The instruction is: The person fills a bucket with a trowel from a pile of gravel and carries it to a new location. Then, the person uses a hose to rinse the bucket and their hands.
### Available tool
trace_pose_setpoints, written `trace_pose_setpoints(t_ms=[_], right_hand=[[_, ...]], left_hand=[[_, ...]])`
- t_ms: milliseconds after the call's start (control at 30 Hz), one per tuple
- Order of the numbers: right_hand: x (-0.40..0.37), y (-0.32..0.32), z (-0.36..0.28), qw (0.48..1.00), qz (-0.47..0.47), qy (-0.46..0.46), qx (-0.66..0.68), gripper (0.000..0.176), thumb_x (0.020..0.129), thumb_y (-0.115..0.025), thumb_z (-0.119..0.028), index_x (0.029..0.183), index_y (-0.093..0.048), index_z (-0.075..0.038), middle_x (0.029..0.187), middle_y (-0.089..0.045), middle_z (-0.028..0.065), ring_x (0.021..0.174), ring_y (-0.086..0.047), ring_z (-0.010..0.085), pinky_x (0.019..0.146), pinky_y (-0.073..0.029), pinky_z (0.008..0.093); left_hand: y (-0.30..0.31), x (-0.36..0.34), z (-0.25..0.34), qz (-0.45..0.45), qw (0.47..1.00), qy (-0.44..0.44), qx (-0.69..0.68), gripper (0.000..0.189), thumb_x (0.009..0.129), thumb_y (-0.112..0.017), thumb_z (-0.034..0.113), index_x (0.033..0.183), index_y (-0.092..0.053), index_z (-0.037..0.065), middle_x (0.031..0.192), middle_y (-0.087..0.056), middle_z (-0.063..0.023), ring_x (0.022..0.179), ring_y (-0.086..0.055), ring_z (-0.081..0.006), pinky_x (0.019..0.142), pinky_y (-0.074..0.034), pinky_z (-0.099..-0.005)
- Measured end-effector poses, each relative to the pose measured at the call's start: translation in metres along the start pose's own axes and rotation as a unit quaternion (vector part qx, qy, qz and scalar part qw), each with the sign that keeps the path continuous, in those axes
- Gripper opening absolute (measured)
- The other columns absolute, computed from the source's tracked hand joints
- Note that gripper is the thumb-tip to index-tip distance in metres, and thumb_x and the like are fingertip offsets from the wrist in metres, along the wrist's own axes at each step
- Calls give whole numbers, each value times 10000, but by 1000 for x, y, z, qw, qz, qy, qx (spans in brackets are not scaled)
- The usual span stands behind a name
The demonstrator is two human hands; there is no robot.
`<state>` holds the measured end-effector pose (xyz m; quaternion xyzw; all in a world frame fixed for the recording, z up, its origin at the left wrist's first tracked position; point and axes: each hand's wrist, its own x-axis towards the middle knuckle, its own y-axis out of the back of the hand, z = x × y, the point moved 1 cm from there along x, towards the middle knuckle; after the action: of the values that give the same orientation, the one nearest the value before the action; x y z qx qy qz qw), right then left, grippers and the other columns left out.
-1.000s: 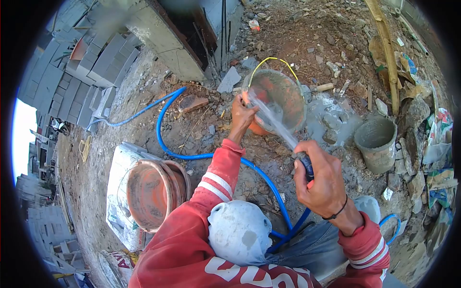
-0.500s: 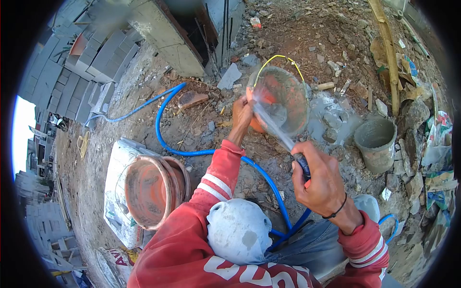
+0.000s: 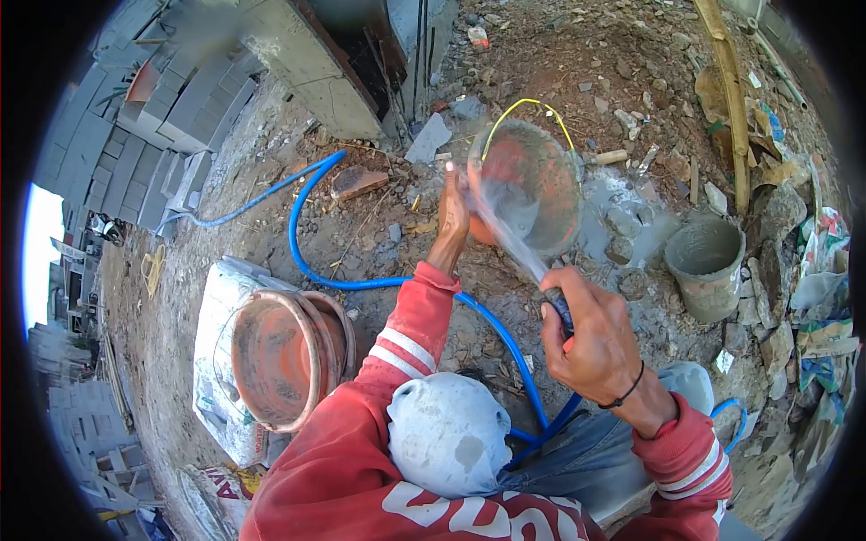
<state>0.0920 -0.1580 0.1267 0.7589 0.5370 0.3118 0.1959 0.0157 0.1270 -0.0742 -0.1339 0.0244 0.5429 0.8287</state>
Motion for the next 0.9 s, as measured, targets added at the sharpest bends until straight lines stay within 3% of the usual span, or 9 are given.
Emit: trace_pose_setpoints(t_ms=[33,267,367,433,533,667,767,833,900], right_hand=[[0,0,0,1000,0,0,0,266,866,-660,15,1110,-560,-15,859,-649,218,697,-652,429,608,-515,487],[2,-3,2,1000,3,-18,12,260,879,-655,16,1119,-560,-11,827,-631,207,657,-647,401,577,-496,477],[2,-3,9,999,27,-15,-12,262,881,-658,19,1122,-561,-11,806,-623,204,616,-634,377,556,-479,470],[2,-1,9,999,35,-27,7,266,880,-660,22,1125,-562,-11,797,-619,200,606,-629,370,555,-474,467],[2,1,7,998,47,-35,23,273,877,-663,26,1129,-562,-11,781,-611,194,600,-623,360,559,-470,460],[2,3,8,998,64,-18,13,277,877,-663,25,1132,-563,-16,774,-601,190,614,-621,358,571,-469,451],[2,1,12,996,87,8,15,272,879,-661,21,1130,-564,-21,769,-593,187,614,-613,364,571,-464,452],[2,2,12,996,83,3,16,272,879,-660,19,1131,-564,-22,773,-595,188,620,-614,372,574,-465,454],[2,3,11,997,78,-1,17,272,880,-659,17,1132,-564,-23,776,-597,189,626,-614,380,577,-466,456]], left_hand=[[6,8,-10,-61,998,13,-11,895,1008,-299,773,1386,-618,27,1187,-698,-110,1044,-654,-221,920,-511,-372],[-14,-9,-4,-1,1000,-27,14,832,1048,-314,702,1261,-700,-4,1196,-710,-138,1062,-664,-220,895,-511,-352],[-21,-28,3,78,971,-92,205,616,1087,-438,508,1130,-741,-27,1220,-711,-170,1054,-684,-248,886,-518,-352],[-22,-34,0,69,938,-213,263,348,997,-611,276,1030,-754,-40,1226,-709,-190,1064,-697,-285,876,-526,-371],[-19,-38,0,69,928,-173,322,197,843,-676,133,888,-747,-45,1158,-718,-184,1030,-707,-301,852,-538,-384],[-20,-46,1,101,919,-262,276,186,746,-679,93,877,-712,-36,1061,-719,-168,961,-709,-309,815,-549,-404],[-25,-58,23,97,933,-106,329,389,722,-662,30,1110,-683,5,1077,-719,-166,967,-715,-324,841,-562,-433],[-29,-65,30,97,937,-221,252,745,697,-633,-28,1427,-536,89,1124,-709,-176,980,-715,-336,857,-562,-446],[-25,-59,24,91,907,-280,302,817,699,-623,-34,1487,-472,115,1141,-703,-188,979,-715,-350,855,-561,-450]])
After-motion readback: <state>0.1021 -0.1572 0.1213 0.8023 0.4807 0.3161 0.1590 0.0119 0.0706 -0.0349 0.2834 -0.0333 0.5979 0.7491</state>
